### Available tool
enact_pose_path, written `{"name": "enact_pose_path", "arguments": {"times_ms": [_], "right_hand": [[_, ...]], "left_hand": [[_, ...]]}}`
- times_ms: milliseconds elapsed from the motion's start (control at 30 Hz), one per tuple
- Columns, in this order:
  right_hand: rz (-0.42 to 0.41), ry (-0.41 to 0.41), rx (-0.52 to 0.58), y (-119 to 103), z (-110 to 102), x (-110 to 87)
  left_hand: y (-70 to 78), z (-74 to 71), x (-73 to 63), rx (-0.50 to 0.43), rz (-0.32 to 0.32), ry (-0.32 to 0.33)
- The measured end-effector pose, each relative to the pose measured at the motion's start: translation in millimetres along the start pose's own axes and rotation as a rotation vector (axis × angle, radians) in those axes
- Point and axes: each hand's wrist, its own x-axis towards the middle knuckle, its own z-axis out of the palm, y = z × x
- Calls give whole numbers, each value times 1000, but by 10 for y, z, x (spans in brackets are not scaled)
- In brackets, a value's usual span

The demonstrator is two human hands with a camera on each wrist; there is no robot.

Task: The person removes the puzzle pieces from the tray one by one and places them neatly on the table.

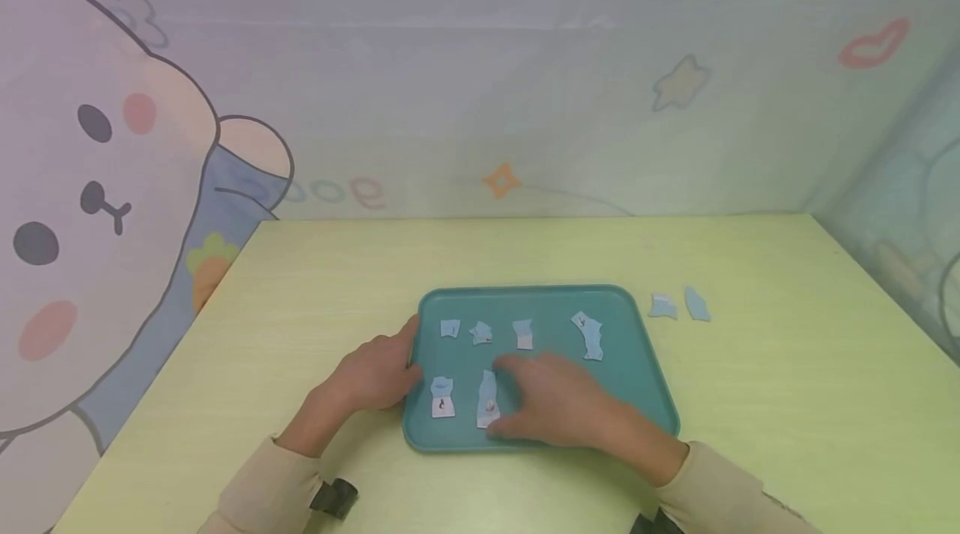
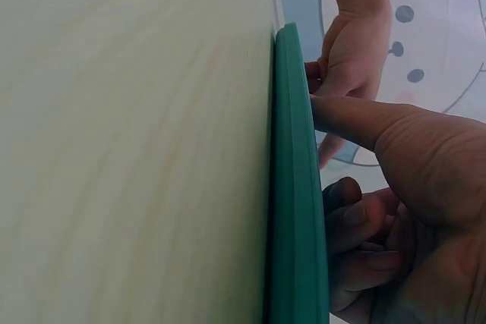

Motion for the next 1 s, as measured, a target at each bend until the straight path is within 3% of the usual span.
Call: {"name": "enact_pose_path", "arguments": {"times_ms": [467,1000], "right_hand": [[29,-34,-5,12,15,-14],[-9,-20,8,36,19,15]], "left_hand": [[8,-2,-5,0,-13,2],[7,-3,-13,1,6,18]]}}
